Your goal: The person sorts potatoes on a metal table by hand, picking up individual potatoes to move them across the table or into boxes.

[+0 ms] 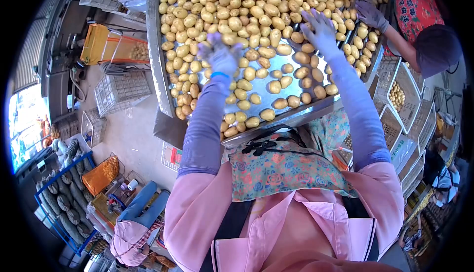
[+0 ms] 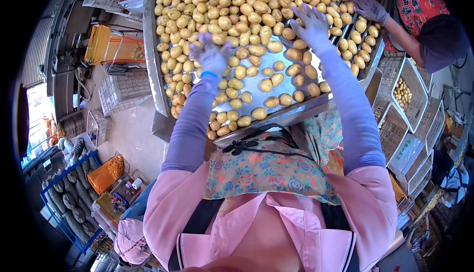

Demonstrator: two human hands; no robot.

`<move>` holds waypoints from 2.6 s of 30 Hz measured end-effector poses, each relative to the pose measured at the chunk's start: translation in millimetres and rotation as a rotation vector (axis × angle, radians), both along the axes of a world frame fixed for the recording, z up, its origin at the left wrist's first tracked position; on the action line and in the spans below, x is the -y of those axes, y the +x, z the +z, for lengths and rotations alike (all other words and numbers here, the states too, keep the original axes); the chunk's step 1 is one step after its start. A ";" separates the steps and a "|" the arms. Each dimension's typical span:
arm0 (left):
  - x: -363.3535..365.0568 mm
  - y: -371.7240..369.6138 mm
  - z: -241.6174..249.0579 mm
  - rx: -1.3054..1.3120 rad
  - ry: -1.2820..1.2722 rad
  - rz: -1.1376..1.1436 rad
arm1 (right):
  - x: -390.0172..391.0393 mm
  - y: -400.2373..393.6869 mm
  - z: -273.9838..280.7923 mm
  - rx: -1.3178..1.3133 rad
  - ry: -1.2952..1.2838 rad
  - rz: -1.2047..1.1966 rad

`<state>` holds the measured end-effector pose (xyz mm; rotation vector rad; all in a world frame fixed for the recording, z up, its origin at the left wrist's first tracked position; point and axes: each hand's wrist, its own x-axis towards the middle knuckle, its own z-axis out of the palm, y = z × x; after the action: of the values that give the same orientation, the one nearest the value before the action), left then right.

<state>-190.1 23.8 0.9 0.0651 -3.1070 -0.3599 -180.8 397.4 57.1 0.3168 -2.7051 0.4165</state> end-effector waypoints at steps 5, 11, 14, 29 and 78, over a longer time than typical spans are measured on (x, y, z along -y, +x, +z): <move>-104.9 15.7 -28.6 -0.263 0.193 -0.367 | 80.6 -82.3 29.8 0.632 0.121 -0.284; -103.8 126.5 23.7 0.081 0.162 -0.901 | 95.1 -33.3 -1.2 0.437 0.243 0.117; -44.8 148.8 32.4 -0.133 0.200 -0.879 | 77.0 32.8 -2.6 0.300 0.226 0.174; 52.6 130.9 7.4 -0.210 -0.050 -0.254 | 171.1 182.8 -8.9 0.480 0.123 0.593; -164.0 23.1 60.7 -0.222 0.421 -0.611 | 25.4 181.8 15.6 0.594 -2.344 -0.213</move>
<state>-167.0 187.8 61.6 -0.8631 -2.7043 -0.9444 1.0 372.1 72.7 -0.7975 -0.8242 3.0100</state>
